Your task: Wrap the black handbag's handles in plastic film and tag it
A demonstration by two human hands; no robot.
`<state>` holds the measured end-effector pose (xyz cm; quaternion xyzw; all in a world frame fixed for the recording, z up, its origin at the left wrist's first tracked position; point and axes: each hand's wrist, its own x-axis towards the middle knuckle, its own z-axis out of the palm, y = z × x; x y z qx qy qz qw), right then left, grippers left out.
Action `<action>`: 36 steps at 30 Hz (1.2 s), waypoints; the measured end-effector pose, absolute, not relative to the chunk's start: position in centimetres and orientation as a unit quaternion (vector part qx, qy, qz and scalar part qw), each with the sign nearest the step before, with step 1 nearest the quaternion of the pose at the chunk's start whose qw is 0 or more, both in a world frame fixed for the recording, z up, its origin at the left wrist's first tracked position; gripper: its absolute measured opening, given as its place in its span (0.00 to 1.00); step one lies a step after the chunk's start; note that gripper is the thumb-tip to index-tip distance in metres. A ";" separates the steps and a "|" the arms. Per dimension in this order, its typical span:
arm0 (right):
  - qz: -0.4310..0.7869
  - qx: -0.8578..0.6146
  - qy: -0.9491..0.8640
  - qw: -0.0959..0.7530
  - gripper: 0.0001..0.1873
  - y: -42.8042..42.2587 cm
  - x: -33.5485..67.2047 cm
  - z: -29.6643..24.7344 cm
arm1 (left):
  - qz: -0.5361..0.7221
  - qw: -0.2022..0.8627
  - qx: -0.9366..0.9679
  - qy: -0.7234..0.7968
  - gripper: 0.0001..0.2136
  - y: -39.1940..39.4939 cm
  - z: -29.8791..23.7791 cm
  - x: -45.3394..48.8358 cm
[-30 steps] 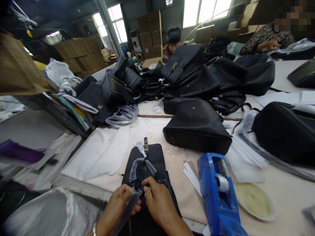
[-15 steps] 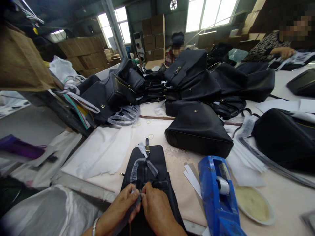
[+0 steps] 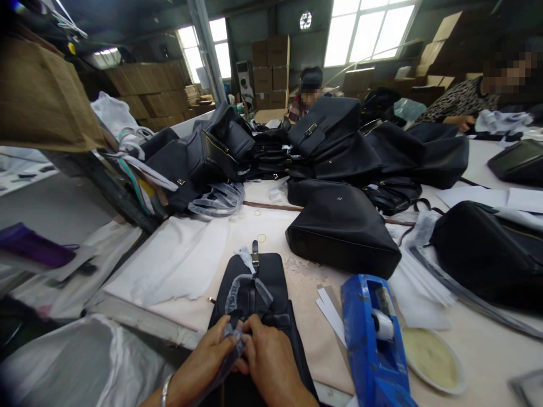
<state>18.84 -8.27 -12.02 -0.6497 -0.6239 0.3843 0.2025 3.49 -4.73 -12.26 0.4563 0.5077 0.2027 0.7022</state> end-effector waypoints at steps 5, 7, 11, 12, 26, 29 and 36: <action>0.369 -0.654 -0.628 0.204 0.09 -8.0 18.7 -11.9 | 0.199 0.708 0.475 0.483 0.07 -4.7 -12.8 3.1; 0.377 -0.653 -0.621 0.213 0.12 -7.9 18.9 -11.9 | 0.194 0.705 0.484 0.481 0.09 -4.8 -13.0 3.0; 0.397 -0.637 -0.629 0.203 0.14 -7.6 19.2 -11.6 | 0.194 0.674 0.518 0.490 0.18 -4.9 -12.8 2.7; 0.398 -0.636 -0.632 0.196 0.12 -7.5 19.2 -11.5 | 0.191 0.670 0.522 0.492 0.20 -4.9 -12.6 2.6; 0.405 -0.632 -0.620 0.226 0.08 -7.8 19.3 -12.3 | 0.188 0.690 0.502 0.486 0.08 -4.3 -12.1 2.1; 0.434 -0.614 -0.610 0.249 0.07 -8.1 19.1 -12.5 | 0.199 0.688 0.504 0.482 0.09 -4.4 -12.2 2.2; 0.417 -0.615 -0.624 0.244 0.05 -7.8 19.1 -12.2 | 0.205 0.714 0.475 0.471 0.13 -4.3 -12.2 2.0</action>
